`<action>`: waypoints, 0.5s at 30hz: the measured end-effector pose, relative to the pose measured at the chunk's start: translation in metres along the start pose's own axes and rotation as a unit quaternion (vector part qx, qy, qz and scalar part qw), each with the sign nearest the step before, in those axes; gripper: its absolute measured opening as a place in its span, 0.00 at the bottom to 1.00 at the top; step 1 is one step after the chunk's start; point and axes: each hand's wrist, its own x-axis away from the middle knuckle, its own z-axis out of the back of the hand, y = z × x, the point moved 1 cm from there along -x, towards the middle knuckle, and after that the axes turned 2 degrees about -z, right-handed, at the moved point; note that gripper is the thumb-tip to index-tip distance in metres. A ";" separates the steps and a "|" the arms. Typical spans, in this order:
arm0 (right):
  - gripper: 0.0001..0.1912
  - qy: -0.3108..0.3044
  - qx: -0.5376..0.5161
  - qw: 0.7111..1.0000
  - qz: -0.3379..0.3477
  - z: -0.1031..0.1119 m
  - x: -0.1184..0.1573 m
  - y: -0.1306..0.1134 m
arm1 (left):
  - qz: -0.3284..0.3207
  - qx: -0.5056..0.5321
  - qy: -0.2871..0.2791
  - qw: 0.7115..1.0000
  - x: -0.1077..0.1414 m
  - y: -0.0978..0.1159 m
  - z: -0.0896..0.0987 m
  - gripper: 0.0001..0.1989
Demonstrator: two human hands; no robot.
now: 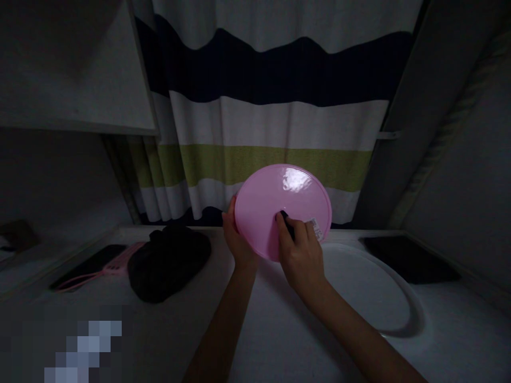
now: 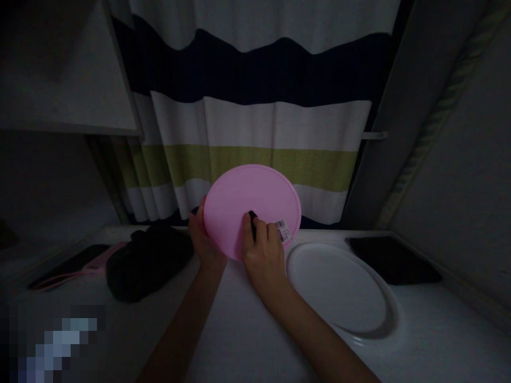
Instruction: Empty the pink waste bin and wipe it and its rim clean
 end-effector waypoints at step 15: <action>0.15 -0.004 -0.123 0.990 0.072 -0.008 -0.007 -0.041 | 0.050 -0.045 -0.023 0.997 0.003 0.014 -0.004 0.27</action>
